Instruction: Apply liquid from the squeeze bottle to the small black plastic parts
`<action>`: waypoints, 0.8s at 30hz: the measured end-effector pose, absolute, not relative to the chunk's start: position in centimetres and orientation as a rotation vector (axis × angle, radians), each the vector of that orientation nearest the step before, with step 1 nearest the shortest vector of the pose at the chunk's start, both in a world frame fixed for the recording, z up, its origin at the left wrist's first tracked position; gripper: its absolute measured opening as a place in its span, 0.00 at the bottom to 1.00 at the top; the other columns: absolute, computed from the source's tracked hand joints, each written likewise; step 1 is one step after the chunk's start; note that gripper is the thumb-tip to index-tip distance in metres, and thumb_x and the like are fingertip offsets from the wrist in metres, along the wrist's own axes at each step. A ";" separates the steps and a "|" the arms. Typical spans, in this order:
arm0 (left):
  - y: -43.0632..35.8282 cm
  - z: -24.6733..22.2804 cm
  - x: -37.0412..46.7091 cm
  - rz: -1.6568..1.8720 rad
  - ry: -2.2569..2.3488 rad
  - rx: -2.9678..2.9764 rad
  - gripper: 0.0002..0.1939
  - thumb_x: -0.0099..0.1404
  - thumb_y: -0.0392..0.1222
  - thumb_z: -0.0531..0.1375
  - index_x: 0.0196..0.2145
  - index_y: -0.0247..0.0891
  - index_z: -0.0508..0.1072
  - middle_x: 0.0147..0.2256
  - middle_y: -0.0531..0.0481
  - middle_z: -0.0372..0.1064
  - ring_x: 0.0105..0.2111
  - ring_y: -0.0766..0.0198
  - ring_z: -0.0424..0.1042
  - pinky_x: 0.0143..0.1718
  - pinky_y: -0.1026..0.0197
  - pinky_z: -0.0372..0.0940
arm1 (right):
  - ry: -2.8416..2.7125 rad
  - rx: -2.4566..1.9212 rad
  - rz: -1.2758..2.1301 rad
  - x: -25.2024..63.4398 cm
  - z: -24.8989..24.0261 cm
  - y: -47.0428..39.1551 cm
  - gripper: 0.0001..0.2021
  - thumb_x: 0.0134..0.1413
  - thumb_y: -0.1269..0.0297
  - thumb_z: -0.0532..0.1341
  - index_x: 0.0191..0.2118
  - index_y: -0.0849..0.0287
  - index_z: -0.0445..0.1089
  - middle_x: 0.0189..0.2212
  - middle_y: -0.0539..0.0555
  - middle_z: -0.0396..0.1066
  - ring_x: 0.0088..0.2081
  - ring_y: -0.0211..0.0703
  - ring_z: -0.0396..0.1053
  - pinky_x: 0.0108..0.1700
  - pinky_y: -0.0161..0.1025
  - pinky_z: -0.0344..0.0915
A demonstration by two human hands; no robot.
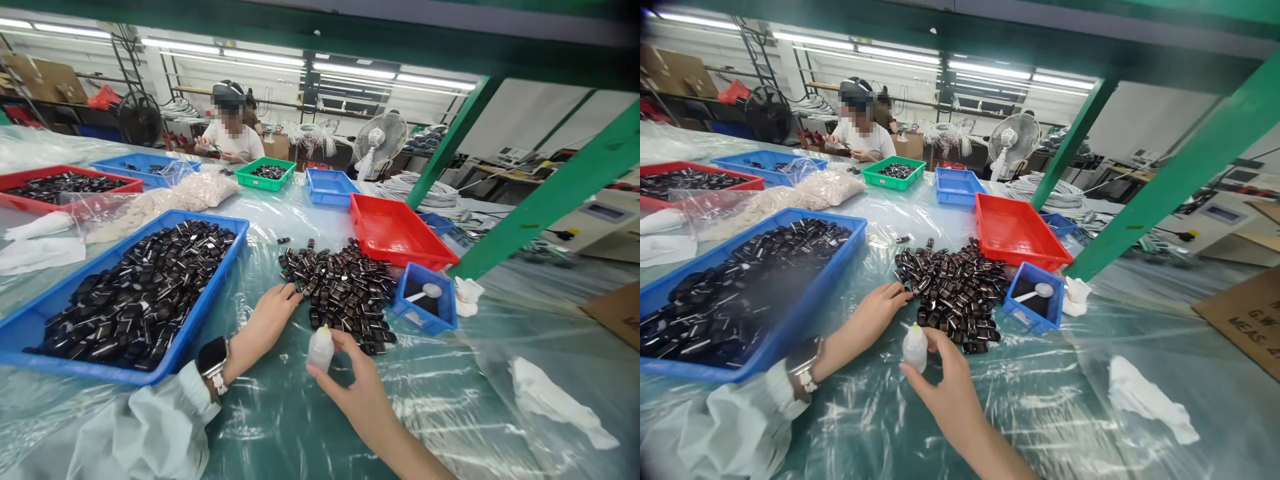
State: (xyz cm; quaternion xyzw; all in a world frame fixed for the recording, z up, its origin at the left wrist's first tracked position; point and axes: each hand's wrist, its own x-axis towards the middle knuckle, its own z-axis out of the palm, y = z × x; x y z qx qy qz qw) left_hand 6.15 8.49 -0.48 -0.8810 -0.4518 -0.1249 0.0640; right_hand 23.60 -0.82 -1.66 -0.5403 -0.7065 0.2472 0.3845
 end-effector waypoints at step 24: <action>0.9 -0.7 1.7 -1.074 -1.670 -3.011 0.01 0.68 0.38 0.51 0.37 0.42 0.59 0.23 0.57 0.62 0.22 0.64 0.66 0.20 0.66 0.61 | -1.881 -1.275 0.562 24.6 0.0 -1.8 0.20 0.58 0.65 0.58 0.55 0.44 0.61 0.48 0.52 0.71 0.45 0.42 0.72 0.41 0.33 0.72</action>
